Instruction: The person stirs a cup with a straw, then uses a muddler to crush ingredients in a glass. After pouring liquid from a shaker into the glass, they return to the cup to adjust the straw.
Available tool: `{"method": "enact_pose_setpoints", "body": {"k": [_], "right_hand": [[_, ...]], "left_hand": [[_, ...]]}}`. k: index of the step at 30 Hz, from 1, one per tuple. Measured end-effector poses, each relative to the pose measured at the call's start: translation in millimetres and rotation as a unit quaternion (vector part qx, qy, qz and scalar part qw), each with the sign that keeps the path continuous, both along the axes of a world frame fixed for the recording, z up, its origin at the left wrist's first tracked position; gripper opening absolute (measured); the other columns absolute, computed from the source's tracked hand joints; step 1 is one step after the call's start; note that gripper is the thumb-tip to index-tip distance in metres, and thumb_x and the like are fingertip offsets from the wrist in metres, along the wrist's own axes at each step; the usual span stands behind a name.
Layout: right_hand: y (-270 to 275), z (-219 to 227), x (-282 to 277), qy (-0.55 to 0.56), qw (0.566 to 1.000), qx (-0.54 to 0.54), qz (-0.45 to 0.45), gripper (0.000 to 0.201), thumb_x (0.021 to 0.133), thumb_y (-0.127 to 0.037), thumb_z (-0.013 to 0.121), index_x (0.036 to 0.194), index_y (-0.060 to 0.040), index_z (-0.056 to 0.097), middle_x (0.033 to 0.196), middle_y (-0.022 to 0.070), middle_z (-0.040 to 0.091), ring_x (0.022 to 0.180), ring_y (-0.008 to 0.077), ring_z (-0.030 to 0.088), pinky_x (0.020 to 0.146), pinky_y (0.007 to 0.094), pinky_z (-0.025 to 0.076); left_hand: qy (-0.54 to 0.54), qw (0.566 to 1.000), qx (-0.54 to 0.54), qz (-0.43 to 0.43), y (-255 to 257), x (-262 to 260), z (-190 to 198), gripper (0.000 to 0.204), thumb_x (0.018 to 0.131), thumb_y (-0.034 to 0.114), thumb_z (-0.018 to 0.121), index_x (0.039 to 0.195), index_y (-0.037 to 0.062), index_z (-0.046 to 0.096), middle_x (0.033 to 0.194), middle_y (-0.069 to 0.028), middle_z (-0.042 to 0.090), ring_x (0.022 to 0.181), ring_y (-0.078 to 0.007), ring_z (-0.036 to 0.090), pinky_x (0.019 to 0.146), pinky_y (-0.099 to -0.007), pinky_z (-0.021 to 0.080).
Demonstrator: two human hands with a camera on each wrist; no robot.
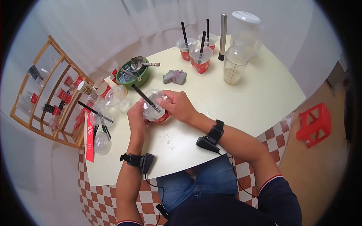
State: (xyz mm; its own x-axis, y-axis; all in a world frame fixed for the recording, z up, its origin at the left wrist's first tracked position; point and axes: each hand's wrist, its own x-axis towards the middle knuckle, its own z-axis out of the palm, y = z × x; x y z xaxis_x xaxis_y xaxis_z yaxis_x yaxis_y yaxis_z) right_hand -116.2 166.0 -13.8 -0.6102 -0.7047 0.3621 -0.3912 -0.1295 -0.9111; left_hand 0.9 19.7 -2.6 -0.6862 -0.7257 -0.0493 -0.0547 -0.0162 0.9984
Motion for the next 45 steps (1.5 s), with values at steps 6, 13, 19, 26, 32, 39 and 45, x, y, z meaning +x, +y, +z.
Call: {"method": "enact_pose_setpoints", "body": {"k": [6, 13, 19, 26, 32, 39, 45], "right_hand": [[-12, -15, 4, -0.169, 0.983, -0.072, -0.009, 0.034, 0.101, -0.030, 0.064, 0.095, 0.0040, 0.067, 0.059, 0.0055, 0.061, 0.049, 0.0141, 0.050, 0.051, 0.0300, 0.045], [-2, 3, 10, -0.207, 0.972, -0.106, 0.016, 0.030, 0.104, -0.023, 0.061, 0.111, 0.0043, 0.070, 0.070, 0.0036, 0.066, 0.053, 0.0080, 0.058, 0.050, 0.0251, 0.049], [-3, 3, 9, -0.227, 0.973, -0.035, -0.002, 0.027, 0.104, -0.022, 0.060, 0.104, 0.0035, 0.070, 0.070, 0.0034, 0.065, 0.049, 0.0071, 0.054, 0.048, 0.0256, 0.050], [-2, -4, 7, -0.235, 0.971, -0.021, 0.024, 0.033, 0.105, -0.030, 0.060, 0.089, -0.0010, 0.067, 0.066, 0.0038, 0.064, 0.047, 0.0092, 0.053, 0.047, 0.0258, 0.045], [-4, 0, 3, -0.079, 0.994, 0.040, -0.069, 0.036, 0.097, -0.034, 0.068, 0.098, 0.0017, 0.071, 0.058, 0.0060, 0.059, 0.049, 0.0192, 0.058, 0.050, 0.0355, 0.046], [-10, 63, -3, 0.250, 0.966, -0.074, -0.004, 0.061, 0.086, -0.027, 0.075, 0.143, -0.0096, 0.061, 0.103, 0.0103, 0.067, 0.067, 0.0155, 0.055, 0.065, 0.0274, 0.050], [-36, 60, 5, 0.266, 0.956, -0.120, -0.022, 0.042, 0.090, -0.013, 0.065, 0.130, -0.0018, 0.062, 0.100, 0.0238, 0.073, 0.084, 0.0398, 0.070, 0.078, 0.0439, 0.055]], "left_hand": [[0.050, 0.996, -0.072, -0.031, 1, 2, 1, 0.038, 0.106, 0.035, 0.055, 0.107, 0.0019, 0.074, 0.074, 0.0023, 0.062, 0.053, -0.0042, 0.050, 0.045, -0.0220, 0.036], [0.092, 0.992, -0.084, -0.039, 12, 3, 9, 0.038, 0.106, 0.032, 0.054, 0.112, 0.0000, 0.073, 0.082, 0.0022, 0.064, 0.061, -0.0041, 0.051, 0.049, -0.0218, 0.037], [0.055, 0.998, 0.002, -0.042, 13, 6, 7, 0.035, 0.104, 0.030, 0.056, 0.112, 0.0004, 0.074, 0.076, 0.0004, 0.064, 0.054, -0.0062, 0.053, 0.043, -0.0243, 0.038], [0.042, 0.998, -0.036, -0.035, 12, 5, 12, 0.031, 0.102, 0.029, 0.058, 0.107, 0.0026, 0.073, 0.078, 0.0017, 0.062, 0.058, -0.0061, 0.054, 0.042, -0.0231, 0.038], [0.029, 0.999, -0.028, -0.033, -4, 2, 1, 0.026, 0.101, 0.026, 0.059, 0.101, 0.0040, 0.073, 0.078, 0.0020, 0.061, 0.066, -0.0074, 0.057, 0.051, -0.0270, 0.045], [0.080, 0.983, -0.162, -0.028, -20, -1, -10, 0.032, 0.099, 0.020, 0.062, 0.126, 0.0046, 0.071, 0.090, -0.0018, 0.068, 0.081, -0.0100, 0.060, 0.073, -0.0263, 0.051], [0.135, 0.982, -0.113, -0.069, -7, -3, -1, 0.039, 0.103, 0.018, 0.060, 0.140, 0.0051, 0.065, 0.117, -0.0055, 0.072, 0.106, -0.0100, 0.063, 0.097, -0.0253, 0.047]]}}
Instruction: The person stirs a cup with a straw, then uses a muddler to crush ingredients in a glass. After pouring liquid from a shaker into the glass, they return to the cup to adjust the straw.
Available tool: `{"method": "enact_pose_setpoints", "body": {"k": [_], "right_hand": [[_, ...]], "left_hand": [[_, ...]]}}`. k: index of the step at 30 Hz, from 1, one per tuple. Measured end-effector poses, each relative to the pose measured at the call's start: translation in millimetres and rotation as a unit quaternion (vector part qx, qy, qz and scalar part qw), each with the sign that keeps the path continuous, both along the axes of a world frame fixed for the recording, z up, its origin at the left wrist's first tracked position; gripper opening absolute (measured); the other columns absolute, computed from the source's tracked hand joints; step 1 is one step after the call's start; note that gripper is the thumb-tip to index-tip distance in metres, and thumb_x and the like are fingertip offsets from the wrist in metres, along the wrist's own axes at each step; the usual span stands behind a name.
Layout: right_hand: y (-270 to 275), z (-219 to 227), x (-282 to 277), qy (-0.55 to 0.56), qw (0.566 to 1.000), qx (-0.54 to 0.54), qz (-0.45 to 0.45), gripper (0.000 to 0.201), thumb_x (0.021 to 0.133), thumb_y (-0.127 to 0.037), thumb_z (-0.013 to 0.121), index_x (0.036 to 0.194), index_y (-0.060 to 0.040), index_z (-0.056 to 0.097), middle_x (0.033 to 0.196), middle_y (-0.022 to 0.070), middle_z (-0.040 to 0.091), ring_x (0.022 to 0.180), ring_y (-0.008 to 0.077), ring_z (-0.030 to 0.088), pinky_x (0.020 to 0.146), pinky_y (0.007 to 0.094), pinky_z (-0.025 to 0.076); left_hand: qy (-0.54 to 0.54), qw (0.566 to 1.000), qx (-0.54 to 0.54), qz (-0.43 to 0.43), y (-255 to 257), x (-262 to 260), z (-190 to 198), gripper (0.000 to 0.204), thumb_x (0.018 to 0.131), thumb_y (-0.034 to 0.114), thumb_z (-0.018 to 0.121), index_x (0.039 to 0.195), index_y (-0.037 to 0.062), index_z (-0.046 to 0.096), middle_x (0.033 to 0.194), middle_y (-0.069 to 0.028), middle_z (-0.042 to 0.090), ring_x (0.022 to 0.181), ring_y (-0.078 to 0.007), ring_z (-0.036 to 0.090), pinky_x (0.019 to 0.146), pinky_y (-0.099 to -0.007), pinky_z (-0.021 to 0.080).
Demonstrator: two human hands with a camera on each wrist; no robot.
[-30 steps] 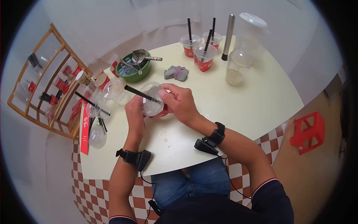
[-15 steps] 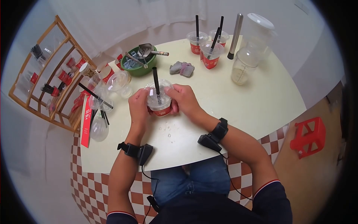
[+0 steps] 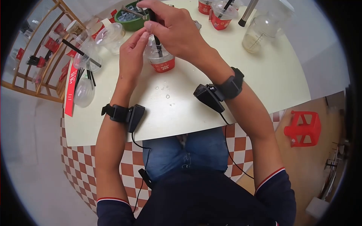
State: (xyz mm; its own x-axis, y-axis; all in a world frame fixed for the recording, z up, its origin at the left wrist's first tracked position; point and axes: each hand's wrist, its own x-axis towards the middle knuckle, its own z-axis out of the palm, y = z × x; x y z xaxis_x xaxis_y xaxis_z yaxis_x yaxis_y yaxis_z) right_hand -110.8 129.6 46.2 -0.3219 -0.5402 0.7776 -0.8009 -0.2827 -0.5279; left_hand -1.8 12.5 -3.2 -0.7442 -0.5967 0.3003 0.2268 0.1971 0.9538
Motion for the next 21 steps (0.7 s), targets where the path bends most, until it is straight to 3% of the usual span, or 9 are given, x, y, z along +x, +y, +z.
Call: {"method": "enact_pose_setpoints", "body": {"k": [2, 4, 5, 8, 9, 12, 17, 19, 21], "right_hand": [[5, 2, 8, -0.030, 0.999, 0.017, -0.008, 0.041, 0.090, -0.007, 0.063, 0.131, -0.0040, 0.063, 0.099, 0.0219, 0.073, 0.081, 0.0391, 0.070, 0.075, 0.0426, 0.056], [5, 0, 3, -0.108, 0.994, -0.004, 0.030, 0.047, 0.097, -0.003, 0.060, 0.143, -0.0025, 0.054, 0.118, 0.0187, 0.069, 0.099, 0.0244, 0.067, 0.086, 0.0326, 0.053], [6, -1, 1, -0.147, 0.988, -0.015, 0.047, 0.051, 0.100, -0.001, 0.059, 0.150, -0.0018, 0.050, 0.128, 0.0170, 0.067, 0.108, 0.0171, 0.066, 0.092, 0.0276, 0.052], [13, -2, 7, -0.220, 0.972, -0.077, 0.028, 0.052, 0.099, -0.001, 0.060, 0.149, -0.0010, 0.049, 0.106, 0.0082, 0.066, 0.087, 0.0120, 0.060, 0.078, 0.0230, 0.050], [7, -9, 0, -0.160, 0.976, -0.142, 0.035, 0.050, 0.096, 0.002, 0.061, 0.146, 0.0009, 0.053, 0.097, 0.0072, 0.065, 0.080, 0.0108, 0.058, 0.072, 0.0220, 0.048], [22, 10, 4, 0.032, 0.991, -0.112, -0.062, 0.049, 0.095, 0.004, 0.061, 0.143, 0.0005, 0.057, 0.092, 0.0098, 0.065, 0.076, 0.0118, 0.058, 0.070, 0.0223, 0.049], [9, 10, 9, 0.122, 0.988, -0.092, 0.004, 0.045, 0.093, 0.001, 0.061, 0.137, -0.0037, 0.060, 0.099, 0.0184, 0.071, 0.080, 0.0266, 0.069, 0.073, 0.0327, 0.055], [5, 3, 12, 0.093, 0.995, -0.020, 0.011, 0.043, 0.089, 0.001, 0.061, 0.131, -0.0073, 0.063, 0.099, 0.0200, 0.073, 0.079, 0.0376, 0.070, 0.072, 0.0402, 0.056], [-3, -7, -2, 0.100, 0.994, -0.050, 0.019, 0.043, 0.094, 0.000, 0.060, 0.137, -0.0039, 0.059, 0.102, 0.0197, 0.072, 0.081, 0.0287, 0.071, 0.073, 0.0343, 0.056]], "left_hand": [[-0.014, 0.999, 0.019, -0.025, -2, 0, -5, 0.037, 0.105, 0.019, 0.058, 0.138, 0.0052, 0.067, 0.124, -0.0052, 0.072, 0.115, -0.0098, 0.062, 0.100, -0.0259, 0.046], [-0.005, 0.998, 0.039, -0.042, -3, -3, -7, 0.037, 0.105, 0.019, 0.057, 0.137, 0.0062, 0.068, 0.124, -0.0037, 0.072, 0.116, -0.0093, 0.061, 0.100, -0.0257, 0.046], [-0.002, 0.999, 0.029, -0.036, 0, -3, -5, 0.036, 0.105, 0.020, 0.057, 0.136, 0.0074, 0.069, 0.119, -0.0010, 0.072, 0.109, -0.0079, 0.061, 0.098, -0.0244, 0.046], [-0.008, 0.998, 0.027, -0.049, -4, -4, -6, 0.035, 0.104, 0.019, 0.056, 0.135, 0.0079, 0.070, 0.114, 0.0001, 0.071, 0.102, -0.0071, 0.060, 0.095, -0.0237, 0.046], [-0.011, 0.998, 0.023, -0.050, -4, -3, -6, 0.035, 0.104, 0.019, 0.056, 0.135, 0.0080, 0.070, 0.113, 0.0002, 0.071, 0.102, -0.0070, 0.060, 0.095, -0.0237, 0.046], [-0.009, 0.999, 0.013, -0.048, -2, -4, -5, 0.035, 0.104, 0.019, 0.056, 0.134, 0.0081, 0.070, 0.111, 0.0002, 0.071, 0.100, -0.0070, 0.059, 0.093, -0.0237, 0.046], [-0.003, 0.998, 0.036, -0.055, -3, -3, -6, 0.035, 0.104, 0.020, 0.057, 0.134, 0.0073, 0.069, 0.112, -0.0010, 0.072, 0.101, -0.0073, 0.061, 0.093, -0.0237, 0.047], [-0.001, 0.998, 0.045, -0.054, -3, -3, -8, 0.035, 0.104, 0.020, 0.057, 0.135, 0.0073, 0.069, 0.112, -0.0011, 0.072, 0.101, -0.0075, 0.062, 0.093, -0.0239, 0.047], [-0.002, 0.998, 0.047, -0.043, -2, -4, -9, 0.035, 0.104, 0.020, 0.057, 0.135, 0.0076, 0.069, 0.112, -0.0009, 0.072, 0.101, -0.0074, 0.062, 0.093, -0.0237, 0.047]]}}
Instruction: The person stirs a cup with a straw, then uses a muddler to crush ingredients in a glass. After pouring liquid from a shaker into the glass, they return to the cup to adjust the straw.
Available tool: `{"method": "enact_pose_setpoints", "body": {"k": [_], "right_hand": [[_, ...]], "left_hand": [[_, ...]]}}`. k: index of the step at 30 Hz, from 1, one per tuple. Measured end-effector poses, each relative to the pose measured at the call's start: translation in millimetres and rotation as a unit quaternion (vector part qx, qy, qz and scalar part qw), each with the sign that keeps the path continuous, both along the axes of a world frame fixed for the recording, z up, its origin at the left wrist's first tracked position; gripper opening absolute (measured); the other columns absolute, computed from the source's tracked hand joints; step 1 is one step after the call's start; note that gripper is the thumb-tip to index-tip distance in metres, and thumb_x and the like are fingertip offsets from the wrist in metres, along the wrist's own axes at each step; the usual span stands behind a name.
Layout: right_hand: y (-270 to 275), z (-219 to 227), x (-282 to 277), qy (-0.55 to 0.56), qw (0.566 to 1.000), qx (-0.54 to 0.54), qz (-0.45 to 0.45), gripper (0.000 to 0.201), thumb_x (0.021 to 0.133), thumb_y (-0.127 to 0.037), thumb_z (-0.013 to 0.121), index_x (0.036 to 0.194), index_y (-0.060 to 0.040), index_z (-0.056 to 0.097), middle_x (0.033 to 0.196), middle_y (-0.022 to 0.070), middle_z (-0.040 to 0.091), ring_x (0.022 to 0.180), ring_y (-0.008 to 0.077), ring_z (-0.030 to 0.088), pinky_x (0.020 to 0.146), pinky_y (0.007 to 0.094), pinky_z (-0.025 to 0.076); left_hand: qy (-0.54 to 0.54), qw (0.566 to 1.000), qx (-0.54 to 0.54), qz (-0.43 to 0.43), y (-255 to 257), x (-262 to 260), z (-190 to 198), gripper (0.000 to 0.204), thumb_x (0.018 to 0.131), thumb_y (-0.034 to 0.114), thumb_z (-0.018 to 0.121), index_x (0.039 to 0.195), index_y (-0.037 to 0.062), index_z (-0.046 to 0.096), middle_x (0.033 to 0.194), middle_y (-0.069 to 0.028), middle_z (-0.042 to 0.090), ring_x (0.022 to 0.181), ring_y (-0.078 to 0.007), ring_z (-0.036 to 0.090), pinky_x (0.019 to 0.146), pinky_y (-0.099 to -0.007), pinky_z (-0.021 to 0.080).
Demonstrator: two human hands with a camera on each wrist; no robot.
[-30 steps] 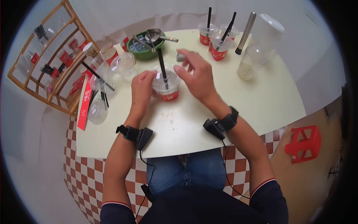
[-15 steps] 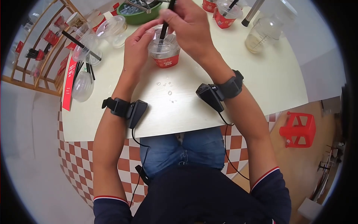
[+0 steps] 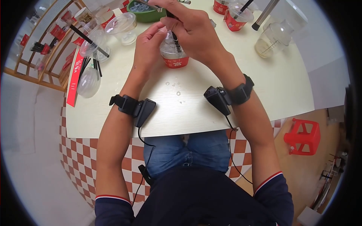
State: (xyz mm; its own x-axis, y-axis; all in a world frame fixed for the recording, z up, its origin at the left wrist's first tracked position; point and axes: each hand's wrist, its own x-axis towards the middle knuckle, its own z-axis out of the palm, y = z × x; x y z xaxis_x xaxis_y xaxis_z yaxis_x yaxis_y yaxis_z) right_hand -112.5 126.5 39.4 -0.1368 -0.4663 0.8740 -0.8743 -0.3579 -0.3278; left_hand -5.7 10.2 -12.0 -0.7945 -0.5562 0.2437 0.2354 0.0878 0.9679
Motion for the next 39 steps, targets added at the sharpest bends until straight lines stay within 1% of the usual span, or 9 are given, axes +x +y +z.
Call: {"method": "enact_pose_setpoints", "body": {"k": [4, 7, 10, 13, 17, 26, 29, 35, 39], "right_hand": [[0, -7, -12, -0.125, 0.992, 0.006, -0.028, 0.041, 0.098, -0.002, 0.057, 0.139, -0.0036, 0.057, 0.105, 0.0176, 0.072, 0.083, 0.0235, 0.070, 0.074, 0.0309, 0.056], [29, 22, 4, -0.334, 0.933, 0.132, 0.034, 0.041, 0.098, -0.003, 0.058, 0.140, -0.0048, 0.057, 0.108, 0.0140, 0.073, 0.087, 0.0229, 0.070, 0.080, 0.0314, 0.055], [13, 4, 11, -0.193, 0.979, -0.059, -0.022, 0.047, 0.087, 0.005, 0.059, 0.132, -0.0102, 0.063, 0.099, 0.0175, 0.073, 0.077, 0.0361, 0.069, 0.069, 0.0395, 0.056], [16, 9, 20, -0.033, 0.997, -0.063, -0.009, 0.052, 0.091, 0.004, 0.059, 0.140, -0.0094, 0.062, 0.098, 0.0091, 0.070, 0.075, 0.0173, 0.065, 0.072, 0.0312, 0.055], [5, 1, 17, 0.035, 0.998, 0.020, -0.051, 0.056, 0.087, 0.013, 0.054, 0.138, -0.0096, 0.062, 0.117, 0.0166, 0.073, 0.087, 0.0236, 0.073, 0.082, 0.0392, 0.057], [20, 5, 10, -0.231, 0.969, 0.091, -0.015, 0.040, 0.100, -0.006, 0.058, 0.140, -0.0115, 0.060, 0.102, 0.0085, 0.072, 0.082, 0.0159, 0.064, 0.080, 0.0294, 0.053], [11, -4, 11, -0.186, 0.982, -0.021, -0.008, 0.036, 0.100, -0.007, 0.057, 0.136, -0.0094, 0.059, 0.090, 0.0160, 0.070, 0.073, 0.0279, 0.065, 0.072, 0.0369, 0.052], [14, -2, 8, -0.264, 0.961, -0.087, 0.003, 0.037, 0.104, -0.010, 0.058, 0.141, -0.0073, 0.058, 0.086, 0.0022, 0.066, 0.073, 0.0050, 0.055, 0.066, 0.0220, 0.048], [22, 12, 4, -0.231, 0.969, -0.086, -0.007, 0.034, 0.100, -0.005, 0.057, 0.134, -0.0086, 0.061, 0.077, 0.0065, 0.066, 0.069, 0.0133, 0.063, 0.067, 0.0294, 0.051]], "left_hand": [[-0.009, 1.000, -0.023, 0.006, 1, -1, 3, 0.035, 0.104, 0.020, 0.056, 0.134, 0.0084, 0.070, 0.111, 0.0003, 0.071, 0.100, -0.0064, 0.060, 0.091, -0.0223, 0.046], [-0.016, 0.999, -0.035, -0.004, -2, -2, 2, 0.035, 0.104, 0.020, 0.056, 0.134, 0.0091, 0.070, 0.112, 0.0008, 0.071, 0.099, -0.0059, 0.059, 0.091, -0.0218, 0.045], [-0.025, 0.999, -0.030, 0.002, 1, -1, 5, 0.035, 0.104, 0.019, 0.056, 0.134, 0.0077, 0.070, 0.112, 0.0005, 0.071, 0.101, -0.0063, 0.059, 0.092, -0.0231, 0.045], [-0.017, 1.000, -0.008, -0.001, 2, 0, 5, 0.035, 0.104, 0.018, 0.055, 0.133, 0.0046, 0.069, 0.115, -0.0003, 0.070, 0.104, -0.0071, 0.060, 0.094, -0.0245, 0.046], [-0.028, 1.000, 0.003, -0.004, 0, 2, 4, 0.035, 0.104, 0.016, 0.056, 0.133, 0.0005, 0.067, 0.118, -0.0013, 0.070, 0.108, -0.0077, 0.061, 0.095, -0.0250, 0.047], [-0.004, 1.000, -0.001, -0.020, 2, -1, 6, 0.037, 0.105, 0.016, 0.055, 0.138, 0.0036, 0.065, 0.123, -0.0032, 0.071, 0.110, -0.0074, 0.063, 0.097, -0.0249, 0.048], [-0.008, 1.000, -0.003, -0.018, 2, -1, 6, 0.037, 0.105, 0.016, 0.054, 0.138, 0.0047, 0.066, 0.123, -0.0035, 0.071, 0.111, -0.0077, 0.063, 0.098, -0.0252, 0.048], [-0.024, 0.999, -0.007, -0.031, 0, 2, 8, 0.037, 0.105, 0.017, 0.054, 0.138, 0.0069, 0.066, 0.117, -0.0021, 0.072, 0.106, -0.0074, 0.063, 0.096, -0.0250, 0.048], [-0.037, 0.999, -0.028, -0.027, 1, 4, 11, 0.038, 0.105, 0.019, 0.054, 0.139, 0.0069, 0.066, 0.119, -0.0014, 0.070, 0.109, -0.0073, 0.061, 0.098, -0.0250, 0.046]]}}
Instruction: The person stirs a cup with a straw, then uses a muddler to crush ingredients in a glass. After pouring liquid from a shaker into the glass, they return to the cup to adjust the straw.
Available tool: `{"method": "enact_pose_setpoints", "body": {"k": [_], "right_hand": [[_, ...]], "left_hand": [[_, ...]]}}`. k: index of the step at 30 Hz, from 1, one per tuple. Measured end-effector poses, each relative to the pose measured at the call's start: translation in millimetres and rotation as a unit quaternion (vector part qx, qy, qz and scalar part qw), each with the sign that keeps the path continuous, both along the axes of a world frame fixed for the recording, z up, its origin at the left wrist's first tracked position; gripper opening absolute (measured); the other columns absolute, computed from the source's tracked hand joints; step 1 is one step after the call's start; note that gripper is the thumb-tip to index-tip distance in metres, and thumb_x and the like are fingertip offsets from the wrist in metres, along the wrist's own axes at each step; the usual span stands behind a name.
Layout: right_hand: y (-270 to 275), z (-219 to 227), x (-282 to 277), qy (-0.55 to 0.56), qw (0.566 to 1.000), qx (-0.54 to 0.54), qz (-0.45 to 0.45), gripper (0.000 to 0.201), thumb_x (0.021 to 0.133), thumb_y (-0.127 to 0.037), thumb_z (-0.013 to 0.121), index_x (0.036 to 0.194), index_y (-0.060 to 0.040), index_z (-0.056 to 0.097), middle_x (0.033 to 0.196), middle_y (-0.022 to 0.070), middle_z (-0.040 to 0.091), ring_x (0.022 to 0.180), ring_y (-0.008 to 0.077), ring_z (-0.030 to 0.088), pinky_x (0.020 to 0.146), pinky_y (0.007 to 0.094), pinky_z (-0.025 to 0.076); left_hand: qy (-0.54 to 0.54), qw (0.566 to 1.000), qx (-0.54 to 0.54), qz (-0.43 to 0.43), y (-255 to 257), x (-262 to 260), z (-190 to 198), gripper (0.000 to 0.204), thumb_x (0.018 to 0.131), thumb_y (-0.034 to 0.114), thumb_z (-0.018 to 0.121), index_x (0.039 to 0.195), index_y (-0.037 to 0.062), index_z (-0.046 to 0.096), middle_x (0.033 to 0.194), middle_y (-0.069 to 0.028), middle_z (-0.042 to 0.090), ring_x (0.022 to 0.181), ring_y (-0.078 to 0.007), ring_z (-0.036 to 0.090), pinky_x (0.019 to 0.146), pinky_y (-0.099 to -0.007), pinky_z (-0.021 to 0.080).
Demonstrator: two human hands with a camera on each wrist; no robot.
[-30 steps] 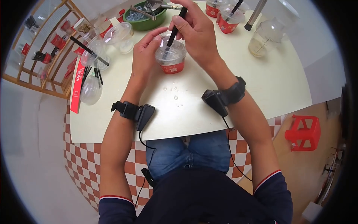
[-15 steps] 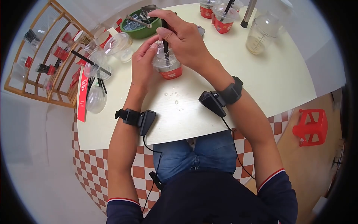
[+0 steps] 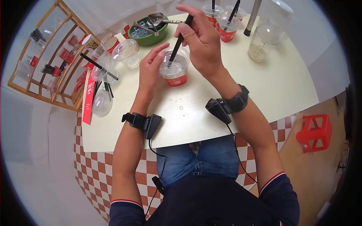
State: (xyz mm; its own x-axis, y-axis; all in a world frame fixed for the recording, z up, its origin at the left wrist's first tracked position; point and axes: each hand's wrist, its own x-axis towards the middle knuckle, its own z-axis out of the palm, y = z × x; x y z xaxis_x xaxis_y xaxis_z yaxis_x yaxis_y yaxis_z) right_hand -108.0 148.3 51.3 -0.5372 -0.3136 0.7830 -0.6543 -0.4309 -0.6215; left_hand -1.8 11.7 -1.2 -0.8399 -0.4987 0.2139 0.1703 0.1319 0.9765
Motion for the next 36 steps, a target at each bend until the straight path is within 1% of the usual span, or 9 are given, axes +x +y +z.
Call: {"method": "enact_pose_setpoints", "body": {"k": [1, 4, 9, 12, 18, 25, 28, 31, 36], "right_hand": [[0, 3, 2, -0.004, 1.000, 0.025, 0.013, 0.034, 0.099, -0.003, 0.056, 0.132, -0.0080, 0.061, 0.080, 0.0110, 0.068, 0.069, 0.0201, 0.064, 0.068, 0.0325, 0.052], [-11, -3, -9, 0.049, 0.992, 0.118, 0.021, 0.032, 0.104, -0.011, 0.057, 0.135, -0.0090, 0.061, 0.084, 0.0000, 0.066, 0.072, 0.0065, 0.056, 0.066, 0.0255, 0.048], [-16, -13, 3, 0.154, 0.977, 0.144, 0.019, 0.046, 0.090, 0.004, 0.057, 0.134, -0.0093, 0.062, 0.091, 0.0148, 0.069, 0.077, 0.0275, 0.066, 0.072, 0.0350, 0.054], [-20, -16, 9, 0.269, 0.960, 0.074, -0.010, 0.052, 0.085, 0.007, 0.059, 0.134, -0.0116, 0.063, 0.090, 0.0160, 0.070, 0.079, 0.0315, 0.069, 0.072, 0.0389, 0.055], [-19, -16, 8, 0.279, 0.953, 0.112, -0.033, 0.051, 0.086, 0.006, 0.058, 0.134, -0.0112, 0.064, 0.091, 0.0152, 0.071, 0.079, 0.0316, 0.069, 0.071, 0.0401, 0.056], [-15, -17, -9, -0.010, 0.997, 0.079, 0.000, 0.028, 0.095, -0.006, 0.057, 0.123, -0.0060, 0.063, 0.087, 0.0179, 0.071, 0.073, 0.0356, 0.069, 0.070, 0.0407, 0.055], [-2, -11, -15, -0.114, 0.976, 0.167, 0.078, 0.040, 0.100, -0.006, 0.058, 0.140, -0.0083, 0.058, 0.110, 0.0126, 0.072, 0.089, 0.0227, 0.069, 0.082, 0.0307, 0.055], [-7, -15, -2, -0.009, 0.995, 0.093, 0.020, 0.033, 0.093, -0.004, 0.058, 0.126, -0.0076, 0.063, 0.087, 0.0176, 0.071, 0.076, 0.0359, 0.069, 0.072, 0.0427, 0.055], [-16, -21, 16, 0.261, 0.955, 0.141, -0.027, 0.054, 0.084, 0.010, 0.057, 0.134, -0.0112, 0.064, 0.098, 0.0152, 0.072, 0.082, 0.0336, 0.070, 0.074, 0.0399, 0.057]], "left_hand": [[-0.004, 1.000, 0.002, -0.003, -1, -1, 0, 0.039, 0.105, 0.019, 0.053, 0.140, 0.0063, 0.065, 0.124, -0.0013, 0.069, 0.112, -0.0075, 0.060, 0.100, -0.0255, 0.045], [0.016, 1.000, 0.012, 0.006, 0, -2, -3, 0.038, 0.105, 0.017, 0.054, 0.138, 0.0043, 0.066, 0.121, -0.0015, 0.070, 0.110, -0.0075, 0.061, 0.098, -0.0251, 0.046], [0.026, 0.998, 0.041, 0.037, -3, -5, -12, 0.036, 0.103, 0.015, 0.056, 0.134, -0.0004, 0.067, 0.117, -0.0026, 0.070, 0.107, -0.0079, 0.061, 0.096, -0.0251, 0.047], [0.013, 0.999, 0.028, 0.016, -5, -2, -10, 0.032, 0.104, 0.024, 0.056, 0.126, 0.0015, 0.065, 0.115, -0.0008, 0.068, 0.102, -0.0065, 0.061, 0.090, -0.0258, 0.047], [0.000, 1.000, 0.004, 0.010, -13, -3, -16, 0.029, 0.104, 0.023, 0.056, 0.122, 0.0030, 0.066, 0.115, -0.0006, 0.068, 0.103, -0.0068, 0.062, 0.091, -0.0259, 0.047], [0.025, 0.999, 0.012, 0.022, 3, -4, -1, 0.035, 0.103, 0.016, 0.054, 0.132, 0.0056, 0.071, 0.116, 0.0002, 0.070, 0.104, -0.0074, 0.059, 0.096, -0.0236, 0.044], [0.011, 1.000, -0.001, 0.017, -1, -5, -3, 0.036, 0.104, 0.017, 0.054, 0.133, 0.0066, 0.071, 0.119, -0.0005, 0.071, 0.106, -0.0076, 0.059, 0.097, -0.0246, 0.044], [0.015, 1.000, -0.003, 0.020, -2, -5, -7, 0.038, 0.104, 0.019, 0.054, 0.136, 0.0041, 0.067, 0.119, -0.0015, 0.070, 0.107, -0.0076, 0.060, 0.097, -0.0251, 0.045], [-0.036, 0.999, 0.009, 0.019, -11, -2, -12, 0.043, 0.104, 0.023, 0.055, 0.140, -0.0009, 0.061, 0.120, -0.0043, 0.069, 0.112, -0.0083, 0.061, 0.096, -0.0241, 0.047]]}}
